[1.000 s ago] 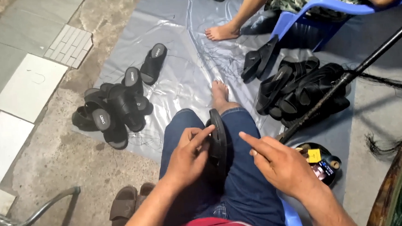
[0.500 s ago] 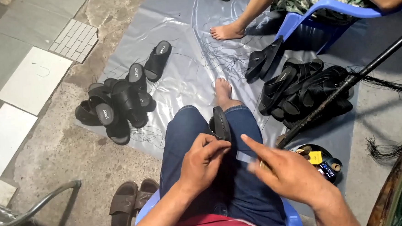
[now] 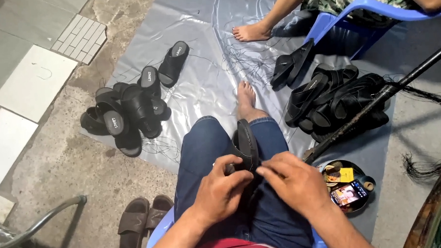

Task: Hand-sewing the strap of a black sandal to its sole using a needle and thread

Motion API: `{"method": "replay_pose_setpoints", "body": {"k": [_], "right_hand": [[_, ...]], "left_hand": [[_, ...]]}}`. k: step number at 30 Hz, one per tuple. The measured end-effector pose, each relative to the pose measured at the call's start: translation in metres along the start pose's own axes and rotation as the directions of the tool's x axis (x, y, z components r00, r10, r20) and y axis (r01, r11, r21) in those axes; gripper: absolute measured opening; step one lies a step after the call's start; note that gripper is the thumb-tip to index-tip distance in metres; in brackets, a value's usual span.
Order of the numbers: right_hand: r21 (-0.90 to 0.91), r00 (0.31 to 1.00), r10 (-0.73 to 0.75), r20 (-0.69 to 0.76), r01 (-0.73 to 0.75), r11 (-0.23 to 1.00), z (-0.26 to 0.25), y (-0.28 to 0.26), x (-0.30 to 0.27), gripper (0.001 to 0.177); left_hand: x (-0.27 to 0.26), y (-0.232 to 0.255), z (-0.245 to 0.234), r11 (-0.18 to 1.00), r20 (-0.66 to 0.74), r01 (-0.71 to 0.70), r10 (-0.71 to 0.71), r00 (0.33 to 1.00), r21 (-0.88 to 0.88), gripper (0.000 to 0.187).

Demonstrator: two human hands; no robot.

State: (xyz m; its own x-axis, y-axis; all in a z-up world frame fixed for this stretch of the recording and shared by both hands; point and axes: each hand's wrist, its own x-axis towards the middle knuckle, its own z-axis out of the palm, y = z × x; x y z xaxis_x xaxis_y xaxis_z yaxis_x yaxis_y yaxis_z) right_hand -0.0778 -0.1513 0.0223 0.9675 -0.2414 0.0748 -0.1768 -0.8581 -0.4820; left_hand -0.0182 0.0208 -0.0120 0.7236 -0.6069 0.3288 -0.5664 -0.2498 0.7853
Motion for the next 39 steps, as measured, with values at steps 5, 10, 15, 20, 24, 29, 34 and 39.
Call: {"method": "replay_pose_setpoints", "body": {"k": [5, 10, 15, 20, 24, 29, 34, 39], "right_hand": [[0.040, 0.953, 0.199, 0.227, -0.214, 0.976, 0.014, 0.014, 0.003, 0.016], [0.604, 0.667, 0.322, 0.672, -0.745, 0.283, -0.019, 0.043, 0.003, 0.010], [0.930, 0.734, 0.660, -0.160, 0.336, -0.148, -0.091, 0.197, -0.012, 0.006], [0.353, 0.827, 0.254, -0.502, -0.072, 0.933, -0.049, 0.081, -0.007, 0.047], [0.122, 0.993, -0.105, -0.057, 0.111, 0.986, 0.011, 0.029, -0.009, 0.043], [0.323, 0.998, -0.027, 0.052, 0.009, 0.946, 0.005, 0.018, 0.004, 0.015], [0.415, 0.996, -0.013, 0.084, -0.024, 0.909, 0.005, 0.021, 0.014, 0.010], [0.488, 0.977, 0.102, 0.188, -0.183, 0.854, 0.011, 0.026, 0.010, 0.013]], "left_hand": [[0.000, -0.001, 0.002, 1.000, -0.013, -0.007, 0.008, 1.000, 0.012, 0.021], [0.002, -0.002, -0.002, 0.997, -0.018, 0.052, -0.054, 0.998, -0.058, 0.022], [0.003, -0.002, -0.010, 0.997, 0.057, 0.052, -0.050, 0.997, -0.050, 0.020], [0.013, 0.012, -0.032, 0.994, 0.164, 0.111, -0.108, 0.981, -0.007, 0.021], [0.023, 0.017, -0.043, 0.957, 0.215, 0.205, -0.248, 0.944, 0.205, 0.042], [0.020, -0.010, -0.049, 0.893, 0.321, 0.174, -0.323, 0.890, 0.416, 0.021], [0.052, -0.016, -0.084, 0.708, 0.499, 0.393, -0.066, 0.864, -0.587, 0.019], [0.068, -0.015, -0.080, 0.386, 0.362, 0.429, -0.237, 0.902, -0.816, 0.024]]}}
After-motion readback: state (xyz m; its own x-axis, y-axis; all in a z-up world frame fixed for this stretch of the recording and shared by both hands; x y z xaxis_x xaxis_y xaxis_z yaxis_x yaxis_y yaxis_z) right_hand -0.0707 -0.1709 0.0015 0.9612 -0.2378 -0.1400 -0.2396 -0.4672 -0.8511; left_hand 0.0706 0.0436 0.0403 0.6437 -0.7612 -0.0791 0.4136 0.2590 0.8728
